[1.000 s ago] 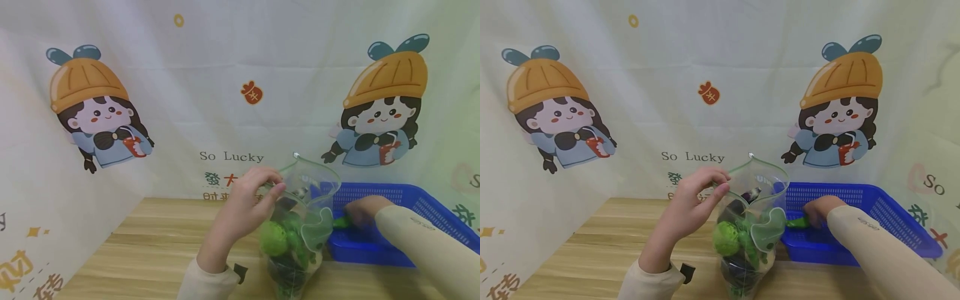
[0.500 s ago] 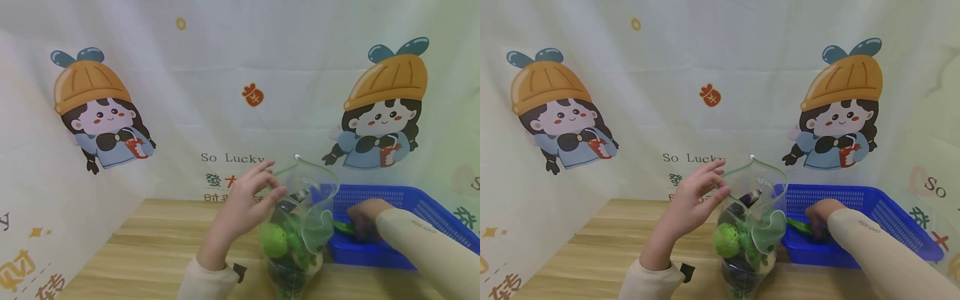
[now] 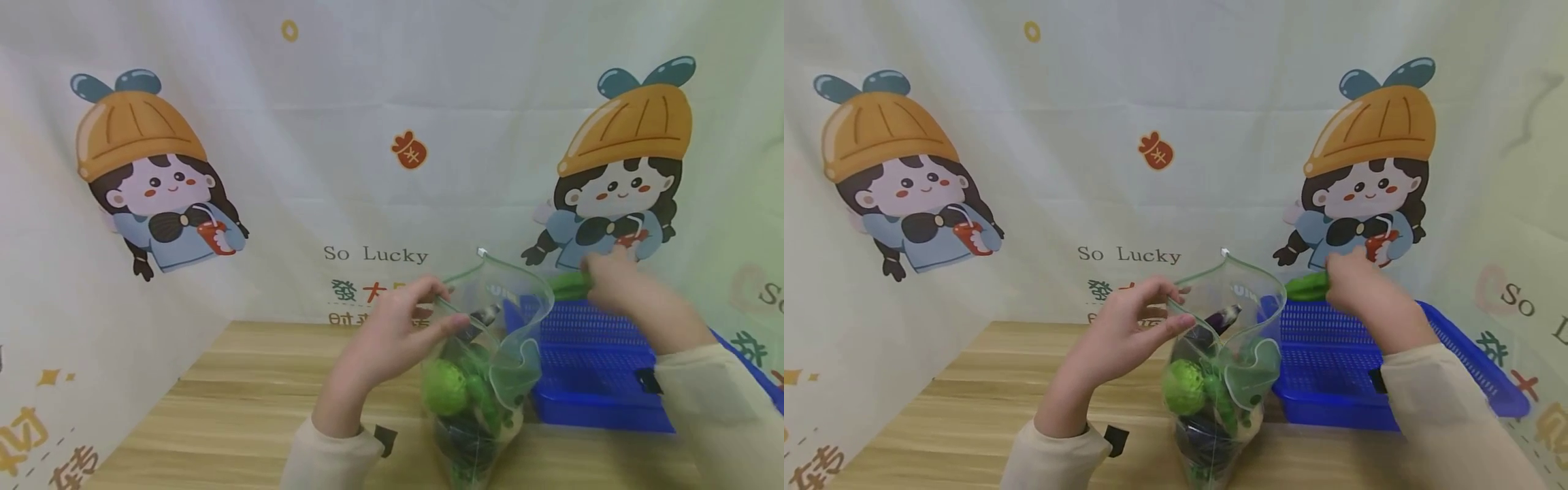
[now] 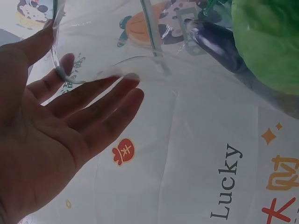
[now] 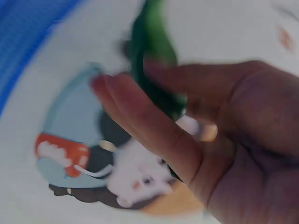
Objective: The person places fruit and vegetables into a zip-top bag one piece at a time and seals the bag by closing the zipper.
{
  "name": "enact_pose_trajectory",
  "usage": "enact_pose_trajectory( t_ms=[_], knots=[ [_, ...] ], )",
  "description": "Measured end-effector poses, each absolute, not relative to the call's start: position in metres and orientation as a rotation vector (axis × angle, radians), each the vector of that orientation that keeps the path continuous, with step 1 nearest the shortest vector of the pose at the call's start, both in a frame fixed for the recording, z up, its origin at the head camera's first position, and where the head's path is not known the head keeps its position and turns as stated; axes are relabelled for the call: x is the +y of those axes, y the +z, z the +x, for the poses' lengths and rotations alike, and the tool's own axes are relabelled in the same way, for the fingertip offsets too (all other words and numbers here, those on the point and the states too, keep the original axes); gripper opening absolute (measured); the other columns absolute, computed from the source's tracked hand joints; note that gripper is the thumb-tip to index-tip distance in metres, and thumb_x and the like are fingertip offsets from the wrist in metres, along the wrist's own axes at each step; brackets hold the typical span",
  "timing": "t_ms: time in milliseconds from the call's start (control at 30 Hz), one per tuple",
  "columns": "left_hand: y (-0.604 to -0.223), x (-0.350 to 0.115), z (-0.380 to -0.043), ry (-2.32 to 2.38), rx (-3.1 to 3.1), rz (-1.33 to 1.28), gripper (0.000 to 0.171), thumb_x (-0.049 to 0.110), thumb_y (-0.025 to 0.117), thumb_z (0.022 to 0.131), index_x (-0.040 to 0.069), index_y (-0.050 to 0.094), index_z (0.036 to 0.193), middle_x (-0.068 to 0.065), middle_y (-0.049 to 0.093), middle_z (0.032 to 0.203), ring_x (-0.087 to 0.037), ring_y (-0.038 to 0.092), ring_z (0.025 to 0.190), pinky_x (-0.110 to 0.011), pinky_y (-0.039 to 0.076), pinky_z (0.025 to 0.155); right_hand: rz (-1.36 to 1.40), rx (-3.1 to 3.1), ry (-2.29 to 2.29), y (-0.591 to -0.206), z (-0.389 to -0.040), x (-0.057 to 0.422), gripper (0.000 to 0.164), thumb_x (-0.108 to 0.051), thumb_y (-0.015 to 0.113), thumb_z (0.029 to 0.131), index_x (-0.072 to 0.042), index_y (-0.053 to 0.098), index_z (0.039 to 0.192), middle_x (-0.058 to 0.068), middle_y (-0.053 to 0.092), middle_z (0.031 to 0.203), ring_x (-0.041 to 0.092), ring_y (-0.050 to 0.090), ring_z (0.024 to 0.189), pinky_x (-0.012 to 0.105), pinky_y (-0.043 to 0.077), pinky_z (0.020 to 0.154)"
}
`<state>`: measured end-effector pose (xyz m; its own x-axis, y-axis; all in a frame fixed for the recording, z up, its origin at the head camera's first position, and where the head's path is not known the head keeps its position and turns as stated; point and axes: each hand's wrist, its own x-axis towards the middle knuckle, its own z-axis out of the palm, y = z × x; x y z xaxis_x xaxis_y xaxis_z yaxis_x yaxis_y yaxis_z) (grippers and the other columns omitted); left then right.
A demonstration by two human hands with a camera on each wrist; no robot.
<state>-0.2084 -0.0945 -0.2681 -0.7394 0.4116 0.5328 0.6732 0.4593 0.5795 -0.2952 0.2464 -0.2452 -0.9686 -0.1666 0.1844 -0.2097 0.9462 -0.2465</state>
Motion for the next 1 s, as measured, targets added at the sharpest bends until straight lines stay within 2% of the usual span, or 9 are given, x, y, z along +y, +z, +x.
enact_pose_trajectory(
  t_ms=[100,133,267,333,433,567,733,900,1000],
  knots=[
    [-0.269,-0.094,-0.208,-1.188,-2.374,-0.914,0.030,0.030,0.077,0.099,0.010,0.066,0.119,-0.012,0.073,0.126,-0.034,0.076,0.116,-0.040,0.064,0.099,0.149,-2.686,0.635,-0.238,-0.267,0.248,0.048,0.000,0.058,0.096,0.017,0.050,0.141,0.047,0.033,0.139,0.058,0.050,0.113,0.047,0.059,0.082],
    [-0.269,-0.093,-0.209,-1.192,-2.369,-0.907,0.029,0.030,0.076,0.100,0.010,0.066,0.118,-0.012,0.073,0.127,-0.034,0.076,0.116,-0.040,0.064,0.098,0.108,-2.589,0.728,-0.238,-0.255,0.246,0.051,-0.006,0.057,0.101,0.014,0.048,0.147,0.044,0.029,0.145,0.046,0.058,0.113,0.037,0.060,0.080],
    [-0.270,-0.093,-0.210,-1.193,-2.341,-0.888,0.028,0.029,0.077,0.100,0.009,0.066,0.117,-0.009,0.074,0.124,-0.033,0.077,0.116,-0.040,0.064,0.098,-0.012,-2.090,0.985,-0.248,-0.217,0.229,0.051,-0.023,0.055,0.109,-0.007,0.050,0.158,0.012,0.039,0.153,0.023,0.071,0.116,-0.001,0.049,0.075],
    [-0.269,-0.093,-0.211,-1.189,-2.325,-0.880,0.028,0.029,0.077,0.099,0.009,0.066,0.117,-0.008,0.074,0.121,-0.033,0.077,0.115,-0.042,0.064,0.098,0.064,-1.823,1.025,-0.251,-0.204,0.217,0.043,-0.020,0.057,0.109,-0.011,0.060,0.151,-0.005,0.049,0.142,0.005,0.070,0.115,-0.001,0.049,0.083],
    [-0.269,-0.095,-0.210,-1.169,-2.323,-0.869,0.028,0.030,0.077,0.099,0.011,0.067,0.117,-0.006,0.074,0.120,-0.032,0.077,0.114,-0.042,0.064,0.097,0.309,-1.582,1.037,-0.251,-0.196,0.205,0.033,-0.003,0.064,0.103,-0.001,0.071,0.136,-0.018,0.052,0.129,0.004,0.072,0.115,0.002,0.053,0.086],
    [-0.268,-0.095,-0.210,-1.144,-2.322,-0.863,0.028,0.032,0.077,0.100,0.012,0.067,0.116,-0.005,0.075,0.118,-0.030,0.077,0.113,-0.041,0.064,0.096,0.531,-1.562,1.024,-0.250,-0.190,0.195,0.043,0.016,0.076,0.086,0.009,0.071,0.129,-0.015,0.063,0.124,-0.008,0.071,0.100,0.005,0.056,0.086],
    [-0.268,-0.093,-0.209,-1.152,-2.324,-0.850,0.026,0.031,0.078,0.098,0.014,0.067,0.115,-0.005,0.076,0.118,-0.031,0.077,0.113,-0.045,0.064,0.097,0.648,-1.682,0.920,-0.255,-0.196,0.186,0.051,0.019,0.086,0.074,0.008,0.071,0.122,-0.006,0.071,0.113,-0.013,0.069,0.093,0.004,0.055,0.082],
    [-0.269,-0.091,-0.207,-1.135,-2.324,-0.879,0.028,0.031,0.080,0.097,0.013,0.067,0.114,-0.008,0.076,0.122,-0.029,0.075,0.117,-0.047,0.063,0.100,0.715,-1.859,0.703,-0.263,-0.206,0.177,0.042,0.006,0.093,0.075,-0.001,0.073,0.112,0.010,0.075,0.112,0.001,0.070,0.086,-0.001,0.049,0.084],
    [-0.269,-0.090,-0.206,-1.100,-2.310,-0.914,0.028,0.030,0.081,0.096,0.012,0.066,0.113,-0.008,0.075,0.121,-0.026,0.074,0.118,-0.046,0.063,0.100,0.733,-1.978,0.628,-0.270,-0.212,0.172,0.036,-0.001,0.093,0.078,-0.006,0.073,0.108,0.007,0.075,0.111,0.015,0.073,0.083,0.010,0.056,0.077]
  ],
)
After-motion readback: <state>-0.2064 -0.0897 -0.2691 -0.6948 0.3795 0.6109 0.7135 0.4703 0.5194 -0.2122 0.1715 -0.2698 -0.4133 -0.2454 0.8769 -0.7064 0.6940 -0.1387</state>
